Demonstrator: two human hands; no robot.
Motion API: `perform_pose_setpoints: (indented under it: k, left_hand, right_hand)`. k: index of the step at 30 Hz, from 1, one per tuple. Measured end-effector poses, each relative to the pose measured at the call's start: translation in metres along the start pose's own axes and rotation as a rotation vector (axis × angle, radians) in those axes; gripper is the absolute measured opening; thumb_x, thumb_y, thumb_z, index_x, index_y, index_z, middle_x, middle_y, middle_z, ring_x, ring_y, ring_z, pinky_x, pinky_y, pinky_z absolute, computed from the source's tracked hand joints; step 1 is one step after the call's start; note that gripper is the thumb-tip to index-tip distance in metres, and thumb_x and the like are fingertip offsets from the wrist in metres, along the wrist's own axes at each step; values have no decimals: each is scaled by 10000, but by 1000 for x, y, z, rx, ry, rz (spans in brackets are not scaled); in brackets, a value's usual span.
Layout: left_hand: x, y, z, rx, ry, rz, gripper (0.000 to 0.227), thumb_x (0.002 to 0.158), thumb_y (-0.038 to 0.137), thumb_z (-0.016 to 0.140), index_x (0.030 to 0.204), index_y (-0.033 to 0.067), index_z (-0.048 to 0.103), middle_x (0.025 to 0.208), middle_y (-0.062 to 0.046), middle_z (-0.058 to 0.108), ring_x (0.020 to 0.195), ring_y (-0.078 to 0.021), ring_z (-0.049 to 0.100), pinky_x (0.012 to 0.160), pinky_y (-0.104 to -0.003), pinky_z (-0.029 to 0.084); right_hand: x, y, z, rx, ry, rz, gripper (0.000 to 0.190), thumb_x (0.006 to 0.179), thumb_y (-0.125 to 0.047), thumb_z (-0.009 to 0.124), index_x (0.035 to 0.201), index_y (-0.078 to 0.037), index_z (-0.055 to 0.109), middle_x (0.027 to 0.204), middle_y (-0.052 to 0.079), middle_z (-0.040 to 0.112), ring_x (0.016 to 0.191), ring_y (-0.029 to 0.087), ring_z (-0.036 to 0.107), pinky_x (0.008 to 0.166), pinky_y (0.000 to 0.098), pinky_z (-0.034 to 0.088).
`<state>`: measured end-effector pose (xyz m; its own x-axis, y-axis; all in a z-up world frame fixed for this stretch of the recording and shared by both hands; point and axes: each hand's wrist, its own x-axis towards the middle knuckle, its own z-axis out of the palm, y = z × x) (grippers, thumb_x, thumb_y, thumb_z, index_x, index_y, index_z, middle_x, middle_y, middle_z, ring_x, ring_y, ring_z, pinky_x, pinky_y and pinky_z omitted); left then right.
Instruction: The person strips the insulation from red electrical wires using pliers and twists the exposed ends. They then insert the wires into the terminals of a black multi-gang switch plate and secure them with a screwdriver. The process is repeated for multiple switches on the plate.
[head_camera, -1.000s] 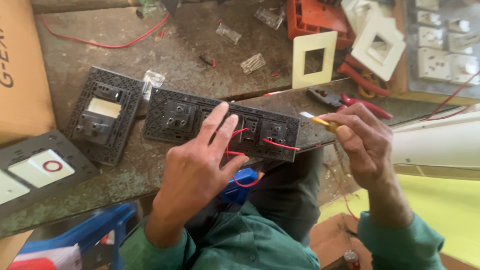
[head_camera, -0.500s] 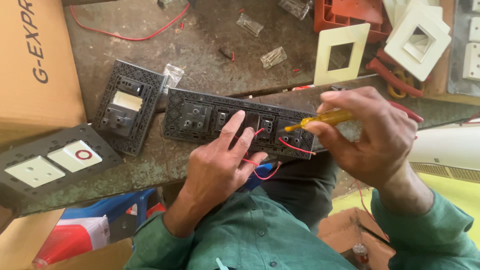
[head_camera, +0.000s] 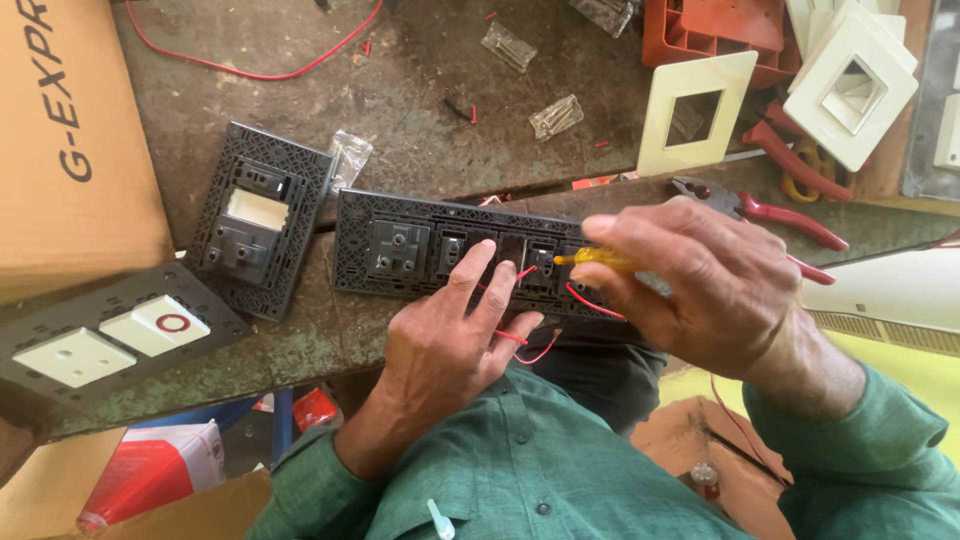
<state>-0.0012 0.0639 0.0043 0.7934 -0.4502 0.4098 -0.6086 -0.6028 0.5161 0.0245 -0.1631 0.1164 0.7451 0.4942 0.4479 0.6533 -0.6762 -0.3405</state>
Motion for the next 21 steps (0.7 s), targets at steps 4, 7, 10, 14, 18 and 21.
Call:
perform_pose_setpoints:
  k: [4,7,10,14,18,21]
  left_hand:
    - [0,-1,0,-18,6,2,547,869,407,844,1243,39,689,1352,-196,628,761,-247,725,614,-329,557]
    - [0,-1,0,-22,3,-1,536,869,406,845,1227,35,696,1341,-196,637,751,-243,724,604,-327,555]
    - [0,-2,1,-20,-3,0,530,875,403,844,1231,38,699,1336,-195,639,741,-242,721,604,-325,557]
    - [-1,-3,0,-23,-3,8,533,886,403,835,1239,31,688,1341,-201,635,741,-230,724,595,-320,554]
    - [0,-3,-2,-24,-2,11,525,886,397,830,1240,37,689,1340,-201,634,727,-238,714,602,-331,556]
    - [0,-2,-3,-26,-1,12,526,892,394,827,1244,30,684,1341,-199,631,737,-241,716,611,-334,558]
  right_hand:
    - [8,3,-5,113,-141,-103,395,896,-26,813,1235,-8,612,1009,122,695,819,225,697,709,339,577]
    - [17,1,-9,121,-254,-164,394,842,7,769,1206,9,619,1030,137,687,876,269,688,764,373,583]
    - [23,-2,-12,116,-358,-165,352,822,-11,742,1152,27,627,1005,139,675,891,287,685,761,382,585]
    - [25,-4,-17,-42,-503,-71,230,915,-170,729,1049,-17,622,848,88,613,761,259,636,634,403,512]
    - [36,-8,-15,-31,-641,-30,228,856,-62,693,1070,8,656,704,69,557,612,210,589,494,343,492]
    - [47,-10,-21,85,-497,-246,271,725,-46,650,987,-39,581,800,58,566,736,237,602,653,370,534]
